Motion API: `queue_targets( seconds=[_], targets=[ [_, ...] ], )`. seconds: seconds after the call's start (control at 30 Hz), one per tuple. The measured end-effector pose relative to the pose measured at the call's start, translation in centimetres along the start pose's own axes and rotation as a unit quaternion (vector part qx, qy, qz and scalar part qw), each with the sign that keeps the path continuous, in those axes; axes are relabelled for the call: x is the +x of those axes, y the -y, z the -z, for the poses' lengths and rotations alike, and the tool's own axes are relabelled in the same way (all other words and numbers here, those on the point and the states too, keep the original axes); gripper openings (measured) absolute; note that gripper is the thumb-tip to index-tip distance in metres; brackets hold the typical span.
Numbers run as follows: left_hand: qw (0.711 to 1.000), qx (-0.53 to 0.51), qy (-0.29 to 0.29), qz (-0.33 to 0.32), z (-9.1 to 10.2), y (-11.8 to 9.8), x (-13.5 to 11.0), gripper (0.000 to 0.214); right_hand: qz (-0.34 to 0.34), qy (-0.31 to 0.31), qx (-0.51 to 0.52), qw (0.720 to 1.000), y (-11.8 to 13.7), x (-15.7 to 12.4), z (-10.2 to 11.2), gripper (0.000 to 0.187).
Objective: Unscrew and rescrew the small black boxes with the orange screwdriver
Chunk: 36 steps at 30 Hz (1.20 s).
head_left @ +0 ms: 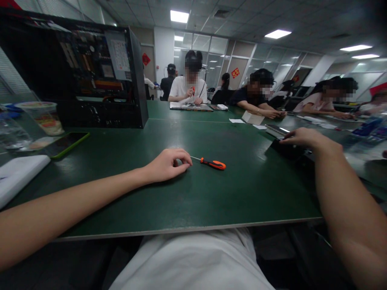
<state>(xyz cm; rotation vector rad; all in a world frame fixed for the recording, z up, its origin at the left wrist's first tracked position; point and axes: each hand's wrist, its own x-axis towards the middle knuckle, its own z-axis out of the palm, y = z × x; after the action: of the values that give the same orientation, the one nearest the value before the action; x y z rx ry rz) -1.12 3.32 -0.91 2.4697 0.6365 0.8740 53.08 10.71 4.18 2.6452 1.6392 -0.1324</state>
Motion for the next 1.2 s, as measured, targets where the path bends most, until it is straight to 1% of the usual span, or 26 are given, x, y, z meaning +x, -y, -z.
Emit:
queue_targets(
  seconds=[0.13,0.33,0.53,0.7,0.93,0.97,1.07,1.2],
  targets=[
    [1.000,-0.002,0.004,0.001,0.0,0.0,0.0,0.011,0.011,0.003,-0.003,1.000,0.3,-0.2,0.0,0.047],
    [1.000,0.005,0.008,-0.005,0.0,0.1,-0.1,0.011,-0.003,-0.021,-0.051,0.998,0.9,-0.4,0.6,0.038],
    [1.000,0.008,0.016,-0.011,0.0,0.0,-0.1,0.012,0.037,0.032,-0.038,0.998,1.7,-1.0,0.4,0.036],
    [1.000,0.008,0.023,-0.011,0.0,0.0,-0.1,0.013,0.027,0.055,-0.010,0.998,2.0,-1.5,0.4,0.033],
    [1.000,0.010,0.025,-0.006,0.0,-0.2,0.0,0.013,-0.006,0.053,0.015,0.998,2.6,-1.7,0.5,0.032],
    [1.000,0.011,0.026,-0.007,0.0,-0.2,0.0,0.013,-0.004,0.054,0.024,0.998,2.6,-1.8,0.5,0.034],
    [1.000,0.014,0.026,-0.008,0.0,-0.1,0.0,0.013,0.010,0.063,0.055,0.996,2.4,-2.3,0.6,0.051],
    [1.000,0.011,0.025,-0.007,-0.1,-0.1,-0.1,0.012,0.017,0.072,0.072,0.995,2.0,-2.6,0.5,0.063]
  ],
)
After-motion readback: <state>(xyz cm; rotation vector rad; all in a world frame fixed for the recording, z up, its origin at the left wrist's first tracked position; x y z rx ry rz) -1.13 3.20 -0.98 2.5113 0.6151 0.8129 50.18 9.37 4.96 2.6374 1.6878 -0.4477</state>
